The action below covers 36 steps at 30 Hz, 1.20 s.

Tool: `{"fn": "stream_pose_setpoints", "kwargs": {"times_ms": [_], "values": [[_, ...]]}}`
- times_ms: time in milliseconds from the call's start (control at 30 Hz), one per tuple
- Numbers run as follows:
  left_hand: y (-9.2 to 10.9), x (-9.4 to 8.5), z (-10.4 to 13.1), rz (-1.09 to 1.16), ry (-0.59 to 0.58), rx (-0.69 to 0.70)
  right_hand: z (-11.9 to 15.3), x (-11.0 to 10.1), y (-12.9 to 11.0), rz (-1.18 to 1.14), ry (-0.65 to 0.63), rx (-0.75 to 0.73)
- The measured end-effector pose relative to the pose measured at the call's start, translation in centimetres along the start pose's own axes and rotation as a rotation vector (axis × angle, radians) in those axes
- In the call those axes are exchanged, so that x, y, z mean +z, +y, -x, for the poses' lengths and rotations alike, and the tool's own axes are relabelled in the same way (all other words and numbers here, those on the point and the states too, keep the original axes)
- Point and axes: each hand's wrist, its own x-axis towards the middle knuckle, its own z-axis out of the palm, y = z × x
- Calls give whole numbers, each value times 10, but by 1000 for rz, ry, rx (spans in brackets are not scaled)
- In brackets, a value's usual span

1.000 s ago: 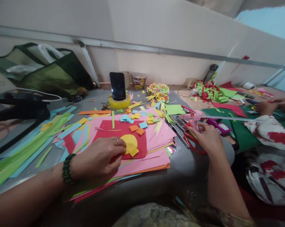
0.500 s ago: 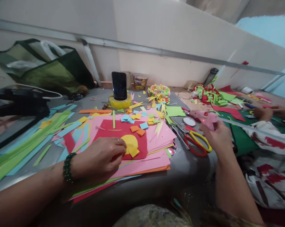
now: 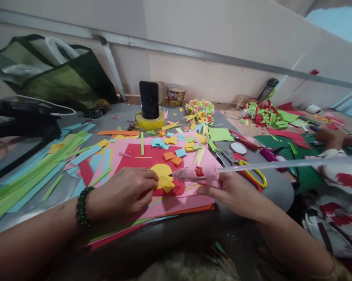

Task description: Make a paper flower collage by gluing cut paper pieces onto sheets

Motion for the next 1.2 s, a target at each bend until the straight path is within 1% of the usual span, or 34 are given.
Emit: {"fn": "stream_pose_setpoints", "kwargs": {"times_ms": [167, 267, 367, 433, 567, 833, 1033, 1200], "values": [[0, 1, 1, 14, 17, 15, -10, 6, -6, 119, -49, 29], [0, 1, 1, 21, 30, 25, -17, 9, -9, 179, -42, 21], [-1, 2, 2, 24, 35, 26, -23, 10, -7, 214, -5, 49], [-1, 2, 1, 28, 33, 23, -24, 10, -4, 225, -5, 61], [-1, 1, 2, 26, 26, 25, -24, 8, -4, 258, -24, 37], [0, 1, 2, 20, 22, 19, -28, 8, -9, 218, -45, 81], [0, 1, 2, 11, 24, 14, -33, 7, -6, 194, -59, 76], [0, 1, 3, 13, 11, 7, -32, 7, -7, 197, -80, 142]]}}
